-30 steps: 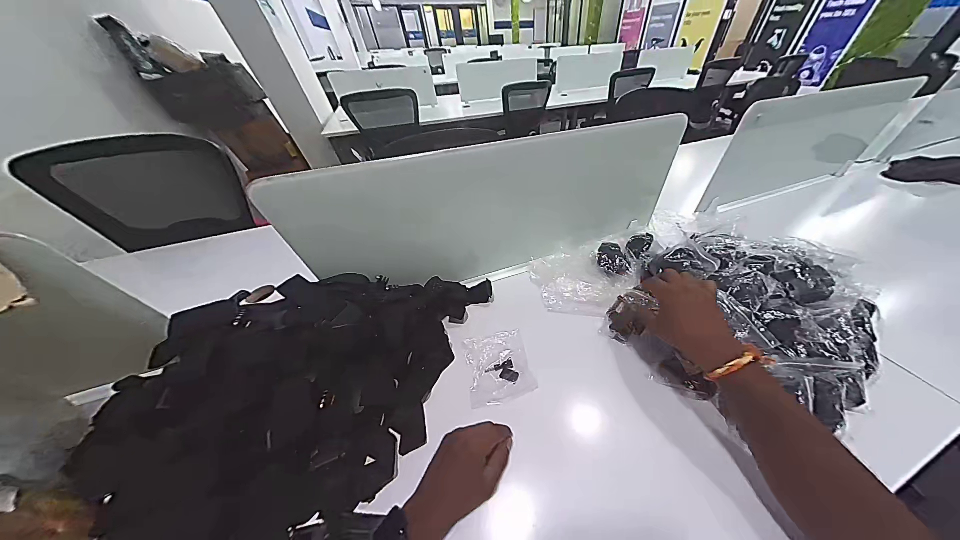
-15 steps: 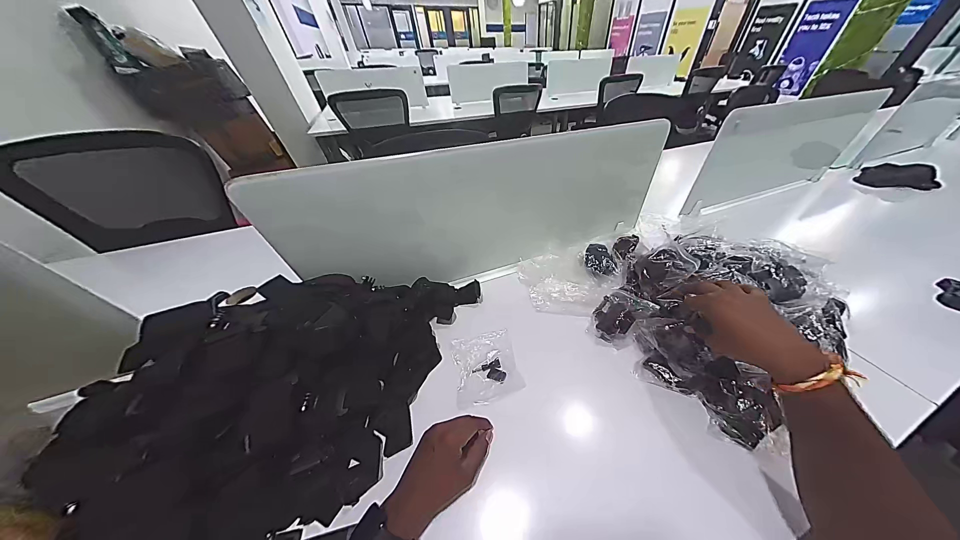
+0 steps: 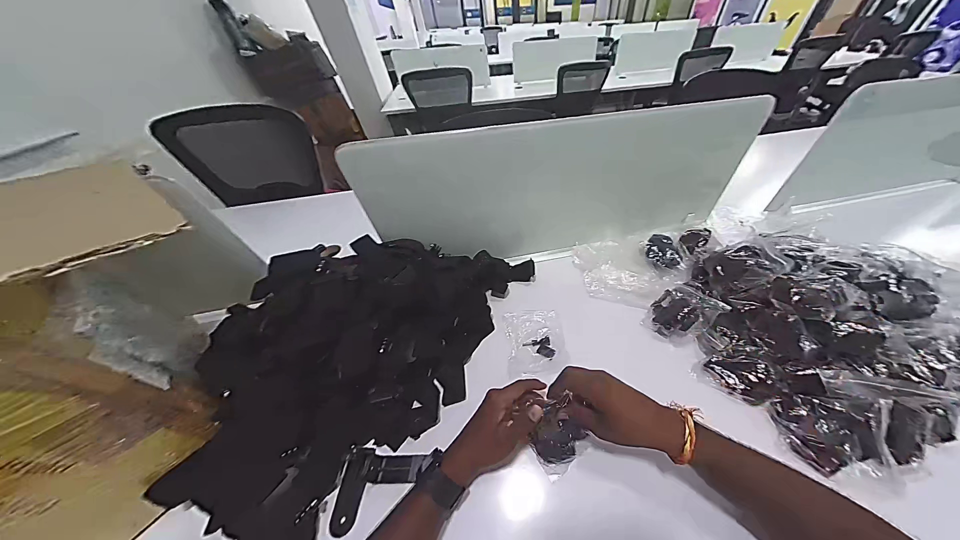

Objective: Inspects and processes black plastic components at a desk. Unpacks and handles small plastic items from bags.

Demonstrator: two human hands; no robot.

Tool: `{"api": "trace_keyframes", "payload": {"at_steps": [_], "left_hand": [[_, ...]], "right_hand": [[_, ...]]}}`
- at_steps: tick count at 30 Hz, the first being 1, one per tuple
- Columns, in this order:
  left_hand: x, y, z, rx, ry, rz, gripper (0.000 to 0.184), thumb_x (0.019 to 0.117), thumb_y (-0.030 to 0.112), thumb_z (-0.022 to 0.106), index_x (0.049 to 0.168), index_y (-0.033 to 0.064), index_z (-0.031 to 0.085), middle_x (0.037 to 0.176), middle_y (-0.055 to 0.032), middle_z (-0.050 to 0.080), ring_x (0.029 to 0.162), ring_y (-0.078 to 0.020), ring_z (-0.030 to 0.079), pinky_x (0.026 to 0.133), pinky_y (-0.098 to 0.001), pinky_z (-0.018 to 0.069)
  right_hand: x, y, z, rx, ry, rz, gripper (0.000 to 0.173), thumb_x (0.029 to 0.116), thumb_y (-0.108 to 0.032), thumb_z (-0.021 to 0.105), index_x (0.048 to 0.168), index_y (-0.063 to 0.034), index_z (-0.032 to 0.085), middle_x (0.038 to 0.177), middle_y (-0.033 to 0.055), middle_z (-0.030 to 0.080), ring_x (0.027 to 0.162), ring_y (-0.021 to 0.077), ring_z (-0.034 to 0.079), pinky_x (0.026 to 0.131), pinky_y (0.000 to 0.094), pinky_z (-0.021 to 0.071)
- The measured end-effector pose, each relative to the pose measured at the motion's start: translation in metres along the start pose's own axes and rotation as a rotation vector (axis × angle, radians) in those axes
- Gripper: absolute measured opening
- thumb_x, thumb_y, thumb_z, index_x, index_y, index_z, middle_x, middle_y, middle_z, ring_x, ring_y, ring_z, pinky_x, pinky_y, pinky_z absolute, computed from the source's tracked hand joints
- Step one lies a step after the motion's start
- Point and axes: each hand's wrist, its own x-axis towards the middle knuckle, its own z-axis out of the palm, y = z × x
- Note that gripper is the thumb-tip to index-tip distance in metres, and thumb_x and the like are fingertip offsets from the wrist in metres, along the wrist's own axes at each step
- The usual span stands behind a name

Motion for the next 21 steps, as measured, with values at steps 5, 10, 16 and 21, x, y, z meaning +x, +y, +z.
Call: {"api": "trace_keyframes", "payload": {"at_steps": [5,10,16,21], "left_hand": [[0.000,0.006,0.004,0.048,0.066,-0.129,0.029,0.0954,0.017,0.070,0.119,0.0000,0.068,0.103,-0.0088,0.075,0.090,-0.0096,0.072,0.084,-0.0291,0.0608],[0.000,0.004,0.004,0.133,0.140,-0.112,0.022,0.0943,0.015,0.067,0.111,0.0016,0.071,0.095,-0.0073,0.074,0.083,-0.0079,0.071,0.079,-0.0274,0.0597],[-0.001,-0.002,0.008,0.270,0.208,-0.033,0.020,0.0911,0.015,0.065,0.105,0.0028,0.073,0.090,-0.0063,0.074,0.080,-0.0073,0.069,0.075,-0.0261,0.0588],[0.006,-0.004,0.010,0.385,0.217,-0.019,0.023,0.0911,0.016,0.062,0.106,0.0034,0.074,0.095,-0.0056,0.074,0.085,-0.0055,0.069,0.079,-0.0240,0.0584]], "right_hand": [[0.003,0.025,0.005,0.422,0.012,0.181,0.065,0.0911,-0.026,0.076,0.144,-0.0070,0.044,0.129,0.0080,0.060,0.085,0.0113,0.065,0.073,0.0297,0.0579],[-0.008,0.049,0.005,0.674,0.125,0.262,0.048,0.0950,-0.018,0.069,0.136,-0.0061,0.048,0.096,0.0017,0.067,0.066,0.0074,0.061,0.059,0.0242,0.0533],[-0.008,0.043,0.034,0.758,0.200,0.089,0.017,0.0960,-0.009,0.064,0.113,-0.0093,0.061,0.077,-0.0075,0.060,0.064,0.0015,0.057,0.060,0.0205,0.0508],[-0.006,0.046,0.030,0.721,0.152,0.076,0.018,0.0966,-0.004,0.059,0.114,-0.0040,0.058,0.085,-0.0015,0.062,0.071,0.0040,0.060,0.065,0.0216,0.0531]]}}
